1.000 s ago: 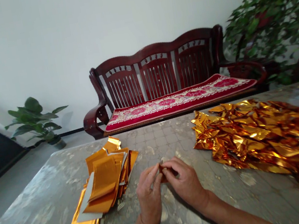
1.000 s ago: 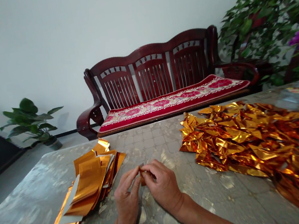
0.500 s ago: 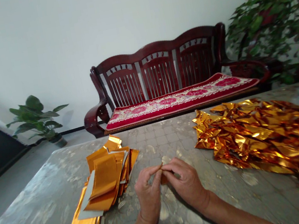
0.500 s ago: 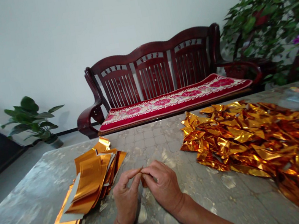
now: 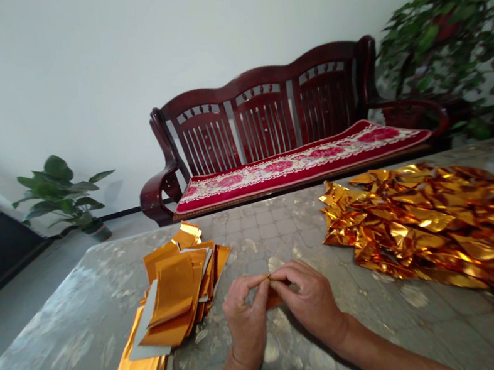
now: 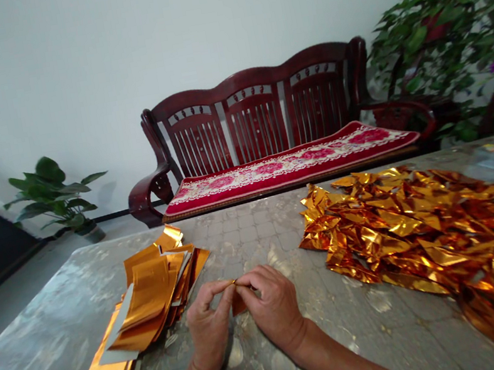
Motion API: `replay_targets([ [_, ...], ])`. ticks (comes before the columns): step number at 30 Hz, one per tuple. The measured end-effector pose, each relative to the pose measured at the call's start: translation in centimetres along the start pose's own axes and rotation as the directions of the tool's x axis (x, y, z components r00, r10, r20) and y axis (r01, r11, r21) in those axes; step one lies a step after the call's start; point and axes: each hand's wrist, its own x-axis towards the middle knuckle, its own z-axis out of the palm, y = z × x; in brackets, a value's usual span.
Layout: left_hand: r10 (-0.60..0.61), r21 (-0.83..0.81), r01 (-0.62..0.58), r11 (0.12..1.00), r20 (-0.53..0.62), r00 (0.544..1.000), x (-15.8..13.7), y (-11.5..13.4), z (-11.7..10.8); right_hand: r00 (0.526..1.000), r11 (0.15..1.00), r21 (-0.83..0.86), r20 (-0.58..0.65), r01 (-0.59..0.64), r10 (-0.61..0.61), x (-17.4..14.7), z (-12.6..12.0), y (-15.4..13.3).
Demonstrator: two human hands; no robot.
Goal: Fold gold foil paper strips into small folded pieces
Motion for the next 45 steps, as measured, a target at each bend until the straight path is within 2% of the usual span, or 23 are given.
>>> replay_targets([
  [4, 0.074, 0.043, -0.075, 0.996, 0.012, 0.997, 0.0, -0.3, 0.0, 1.0, 1.0, 0.013, -0.014, -0.015, 0.015, -0.1, 0.2, 0.1],
  [8, 0.103, 0.06, -0.103, 0.993, 0.009, 0.995, 0.0, -0.5, 0.0, 0.995, 0.995, 0.037, -0.026, -0.097, 0.098, -0.3, 0.5, 0.4],
  [15, -0.001, 0.062, -0.001, 0.998, 0.037, 0.999, 0.2, -0.4, 0.0, 0.987, 0.985, 0.073, 0.003, -0.159, 0.159, -0.5, 0.7, 0.6],
  [22, -0.086, 0.014, 0.085, 0.996, 0.065, 0.994, 0.0, -0.7, 0.2, 0.997, 0.989, 0.132, -0.011, -0.07, 0.072, -0.3, 0.7, 0.5],
  [27, -0.143, 0.011, 0.142, 0.99, 0.057, 0.988, -0.2, -0.4, 0.4, 0.998, 0.977, 0.208, -0.015, -0.053, 0.058, -0.4, 0.8, 0.6],
  [38, -0.214, 0.017, 0.214, 0.977, 0.075, 0.974, -0.2, 0.1, 0.5, 0.996, 0.98, 0.179, -0.003, -0.083, 0.085, -0.4, 0.9, 0.7],
  [43, -0.214, 0.012, 0.214, 0.977, 0.086, 0.973, 0.0, 0.4, 0.4, 0.983, 0.975, 0.132, -0.014, -0.179, 0.183, -0.5, 1.2, 0.9],
  [45, -0.202, 0.017, 0.202, 0.979, 0.094, 0.975, 0.1, 0.5, 0.4, 0.988, 0.984, 0.089, -0.025, -0.151, 0.154, -0.5, 1.0, 0.8],
])
